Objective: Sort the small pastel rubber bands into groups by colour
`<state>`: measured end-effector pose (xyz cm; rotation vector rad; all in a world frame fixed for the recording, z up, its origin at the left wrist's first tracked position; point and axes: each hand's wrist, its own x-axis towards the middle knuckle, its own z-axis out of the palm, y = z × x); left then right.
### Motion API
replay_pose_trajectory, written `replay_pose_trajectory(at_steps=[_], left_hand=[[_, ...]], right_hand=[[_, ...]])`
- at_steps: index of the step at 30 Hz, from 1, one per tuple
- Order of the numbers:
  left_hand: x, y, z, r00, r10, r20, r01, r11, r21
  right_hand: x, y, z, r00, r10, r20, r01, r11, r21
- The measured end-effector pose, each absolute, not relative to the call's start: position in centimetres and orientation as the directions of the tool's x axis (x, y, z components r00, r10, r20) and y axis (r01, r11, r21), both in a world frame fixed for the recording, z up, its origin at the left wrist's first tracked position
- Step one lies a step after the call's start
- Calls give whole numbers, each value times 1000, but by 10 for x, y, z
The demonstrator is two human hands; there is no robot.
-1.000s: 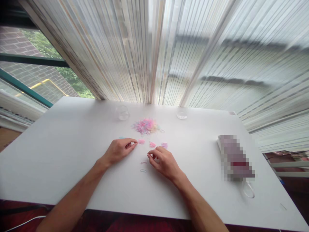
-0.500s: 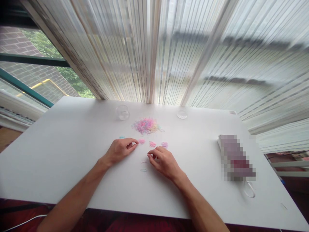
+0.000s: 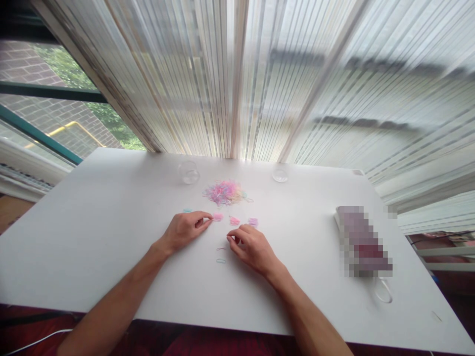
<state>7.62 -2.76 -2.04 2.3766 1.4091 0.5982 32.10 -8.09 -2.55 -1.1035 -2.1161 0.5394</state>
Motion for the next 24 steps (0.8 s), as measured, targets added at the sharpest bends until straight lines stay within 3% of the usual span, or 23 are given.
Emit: replay_pose_trajectory(at_steps=[24], left_hand=[[77,-31,-21,510,827,238,691,-558,458]], right_hand=[[320,-81,-24,-416,840,349,576,540,-614]])
